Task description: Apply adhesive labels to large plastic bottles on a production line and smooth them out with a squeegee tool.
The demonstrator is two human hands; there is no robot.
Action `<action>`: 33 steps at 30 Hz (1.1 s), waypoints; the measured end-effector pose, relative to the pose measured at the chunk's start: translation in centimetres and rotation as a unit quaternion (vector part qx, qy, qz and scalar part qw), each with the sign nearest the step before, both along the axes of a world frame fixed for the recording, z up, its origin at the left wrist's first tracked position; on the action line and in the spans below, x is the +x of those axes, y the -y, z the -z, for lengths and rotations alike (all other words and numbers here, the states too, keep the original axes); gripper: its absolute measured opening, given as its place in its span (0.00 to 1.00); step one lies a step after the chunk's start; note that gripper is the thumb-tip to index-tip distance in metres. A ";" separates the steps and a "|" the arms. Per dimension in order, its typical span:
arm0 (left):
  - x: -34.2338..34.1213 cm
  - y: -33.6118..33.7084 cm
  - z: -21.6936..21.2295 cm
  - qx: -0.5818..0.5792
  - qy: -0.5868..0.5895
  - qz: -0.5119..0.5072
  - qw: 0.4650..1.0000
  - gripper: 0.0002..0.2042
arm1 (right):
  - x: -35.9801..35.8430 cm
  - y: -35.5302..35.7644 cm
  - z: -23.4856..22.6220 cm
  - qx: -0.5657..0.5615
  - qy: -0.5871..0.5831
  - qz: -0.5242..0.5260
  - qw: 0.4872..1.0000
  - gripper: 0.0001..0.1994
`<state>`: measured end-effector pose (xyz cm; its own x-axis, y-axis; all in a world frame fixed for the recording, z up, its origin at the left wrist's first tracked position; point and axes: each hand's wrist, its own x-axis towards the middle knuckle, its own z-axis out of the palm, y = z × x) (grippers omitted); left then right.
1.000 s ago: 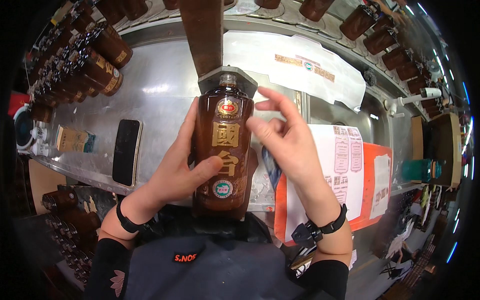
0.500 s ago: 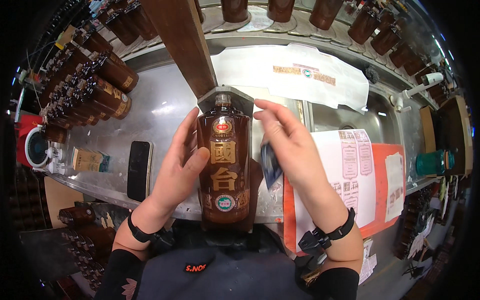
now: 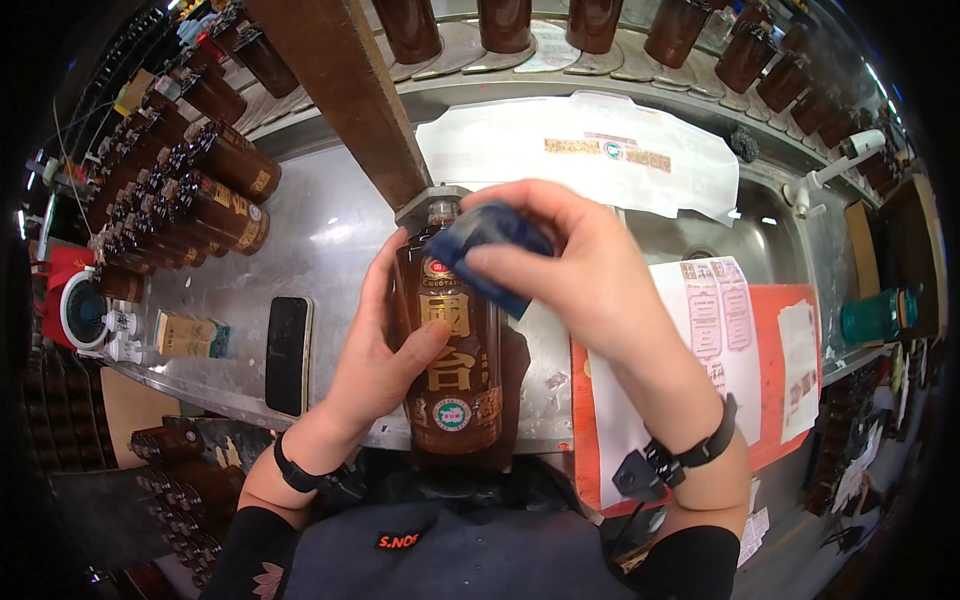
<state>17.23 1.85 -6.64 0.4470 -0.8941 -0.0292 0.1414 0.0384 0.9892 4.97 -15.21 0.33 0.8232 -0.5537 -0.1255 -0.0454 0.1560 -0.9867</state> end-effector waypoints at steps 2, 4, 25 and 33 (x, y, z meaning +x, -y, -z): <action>-0.1 0.1 0.3 -0.008 0.001 0.000 1.000 0.44 | 0.5 2.1 0.9 -0.079 -0.042 0.041 0.995 0.16; -0.1 -0.1 0.1 -0.006 -0.009 -0.005 1.000 0.44 | 0.7 1.8 0.0 -0.091 -0.030 0.029 0.995 0.17; 0.7 2.0 -1.0 0.013 -0.050 -0.046 0.998 0.29 | -0.6 -1.4 3.6 -0.005 -0.068 0.005 0.998 0.14; 0.4 2.2 -1.0 -0.011 -0.066 -0.049 0.997 0.27 | 0.1 -2.2 3.6 0.021 -0.051 0.006 0.998 0.23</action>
<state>17.65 -0.34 -5.66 0.5252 -0.8477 -0.0742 0.2651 0.0802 0.9609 5.07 -13.00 -3.25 0.7984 -0.5558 -0.2315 -0.1425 0.1990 -0.9696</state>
